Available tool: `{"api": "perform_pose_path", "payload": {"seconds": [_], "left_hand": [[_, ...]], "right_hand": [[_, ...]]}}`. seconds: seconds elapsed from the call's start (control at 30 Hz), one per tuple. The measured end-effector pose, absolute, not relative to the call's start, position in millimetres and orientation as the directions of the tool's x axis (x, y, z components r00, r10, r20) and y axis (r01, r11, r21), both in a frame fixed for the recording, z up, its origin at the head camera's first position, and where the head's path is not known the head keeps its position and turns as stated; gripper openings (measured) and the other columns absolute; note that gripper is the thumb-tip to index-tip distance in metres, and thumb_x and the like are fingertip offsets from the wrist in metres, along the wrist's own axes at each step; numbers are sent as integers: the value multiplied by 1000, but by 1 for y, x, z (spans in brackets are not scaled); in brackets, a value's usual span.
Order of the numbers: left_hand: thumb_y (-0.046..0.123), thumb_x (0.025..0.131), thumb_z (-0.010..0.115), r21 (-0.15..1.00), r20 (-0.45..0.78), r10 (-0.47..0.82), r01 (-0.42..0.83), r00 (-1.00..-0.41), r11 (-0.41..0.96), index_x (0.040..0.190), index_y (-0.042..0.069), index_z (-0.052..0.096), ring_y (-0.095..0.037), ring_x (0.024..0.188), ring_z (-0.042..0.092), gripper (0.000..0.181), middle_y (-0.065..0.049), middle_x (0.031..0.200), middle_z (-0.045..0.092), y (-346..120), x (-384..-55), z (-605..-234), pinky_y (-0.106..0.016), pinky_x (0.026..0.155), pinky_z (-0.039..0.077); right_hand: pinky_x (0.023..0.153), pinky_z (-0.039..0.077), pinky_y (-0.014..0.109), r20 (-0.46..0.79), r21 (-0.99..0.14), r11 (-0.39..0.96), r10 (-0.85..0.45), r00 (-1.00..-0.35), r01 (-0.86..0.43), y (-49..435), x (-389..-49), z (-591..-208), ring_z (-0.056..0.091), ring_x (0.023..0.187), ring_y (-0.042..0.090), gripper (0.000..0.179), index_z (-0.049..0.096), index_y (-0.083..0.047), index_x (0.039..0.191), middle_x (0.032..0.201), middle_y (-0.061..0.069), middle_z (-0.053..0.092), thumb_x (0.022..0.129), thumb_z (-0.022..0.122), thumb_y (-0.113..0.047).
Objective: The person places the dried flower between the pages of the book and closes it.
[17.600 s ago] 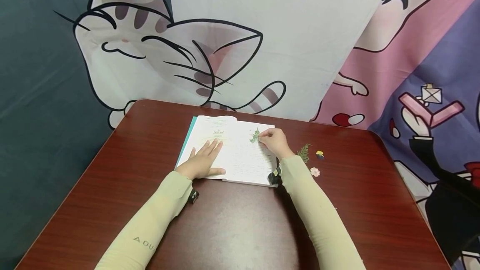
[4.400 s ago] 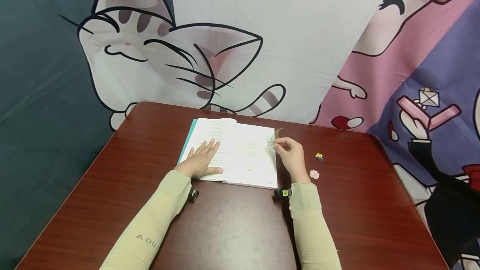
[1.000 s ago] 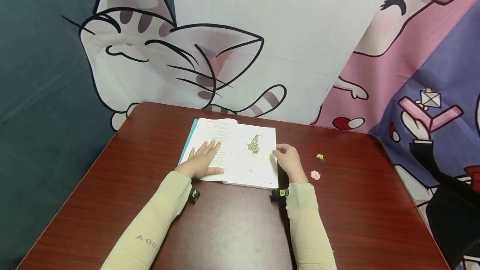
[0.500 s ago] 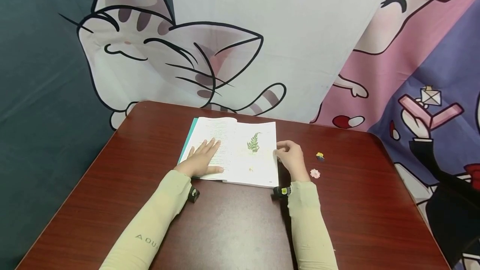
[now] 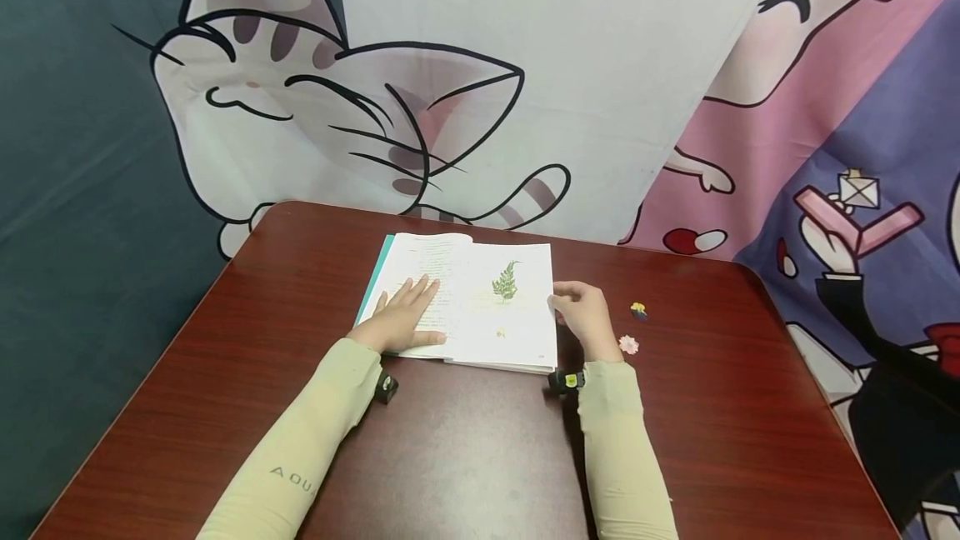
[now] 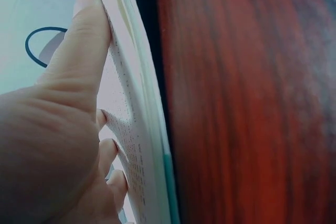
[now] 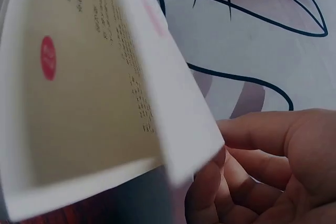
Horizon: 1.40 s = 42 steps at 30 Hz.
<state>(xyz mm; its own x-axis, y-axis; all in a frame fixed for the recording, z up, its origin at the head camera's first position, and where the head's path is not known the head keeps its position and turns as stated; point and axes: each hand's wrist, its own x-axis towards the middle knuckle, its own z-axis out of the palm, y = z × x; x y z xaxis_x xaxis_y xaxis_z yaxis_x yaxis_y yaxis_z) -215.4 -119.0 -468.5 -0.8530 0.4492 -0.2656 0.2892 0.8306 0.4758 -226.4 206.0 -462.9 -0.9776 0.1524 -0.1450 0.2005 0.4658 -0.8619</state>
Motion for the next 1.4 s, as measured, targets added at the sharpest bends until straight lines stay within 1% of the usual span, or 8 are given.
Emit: {"api": "perform_pose_path", "payload": {"seconds": [0.17, 0.37, 0.5, 0.7, 0.87, 1.03, 1.2, 1.4], "left_hand": [[54, 96, 64, 478, -264, 452, 292, -852, 829, 164, 8, 11, -40, 155, 0, 98, -16, 170, 3, -119, -216, -470, -68, 118, -1], [54, 96, 63, 476, -277, 452, 288, -848, 831, 164, 10, 7, -38, 155, -4, 98, -15, 170, -1, -120, -217, -472, -66, 118, -3], [54, 96, 64, 485, -261, 459, 295, -850, 823, 164, 8, 9, -40, 155, -2, 99, -16, 170, 1, -121, -217, -472, -67, 118, -2], [55, 95, 64, 474, -258, 451, 295, -855, 830, 164, 9, 10, -40, 155, 0, 99, -16, 170, 3, -121, -217, -473, -68, 118, 0], [55, 95, 65, 473, -259, 445, 290, -857, 832, 164, 9, 11, -40, 155, 1, 99, -16, 170, 4, -121, -215, -472, -69, 118, 0], [55, 95, 65, 474, -255, 446, 291, -858, 831, 164, 9, 12, -40, 155, 1, 99, -16, 170, 4, -121, -214, -470, -69, 118, 1], [55, 95, 65, 479, -249, 452, 296, -857, 826, 164, 9, 12, -40, 155, 1, 98, -16, 170, 4, -121, -215, -471, -69, 117, 1], [55, 95, 64, 477, -254, 451, 295, -856, 828, 164, 10, 11, -39, 155, 1, 98, -15, 170, 3, -121, -216, -472, -68, 118, 0]], "right_hand": [[71, 58, 32, -120, -872, 457, 149, -982, 176, 202, -226, -458, 67, 79, 23, 30, 70, -2, 122, 103, 17, 71, 95, 66, -14], [73, 59, 32, -98, -916, 376, 129, -987, 140, 197, -224, -450, 65, 81, 20, 31, 70, -1, 122, 104, 16, 70, 96, 64, -17], [71, 60, 35, -63, -964, 253, 93, -994, 84, 194, -224, -447, 62, 75, 19, 32, 68, 1, 126, 99, 14, 68, 99, 60, -15], [66, 56, 25, -72, -996, 53, 22, -997, 73, 179, -226, -454, 65, 75, 12, 33, 61, 6, 131, 103, 12, 67, 105, 53, -13], [69, 55, 25, -21, -996, 91, -70, -997, 15, 162, -225, -461, 64, 82, 11, 36, 59, 3, 136, 114, 21, 66, 105, 54, -16], [81, 50, 27, 54, -985, 154, -168, -984, -80, 147, -221, -460, 57, 98, 17, 34, 58, 2, 135, 119, 24, 62, 104, 54, -13], [98, 42, 35, 101, -969, 195, -232, -967, -148, 136, -222, -460, 52, 110, 22, 35, 56, 5, 133, 121, 24, 60, 103, 52, -14], [105, 39, 43, 146, -948, 237, -269, -952, -212, 127, -224, -465, 52, 114, 26, 42, 55, 7, 133, 124, 25, 60, 96, 60, -12]]}}
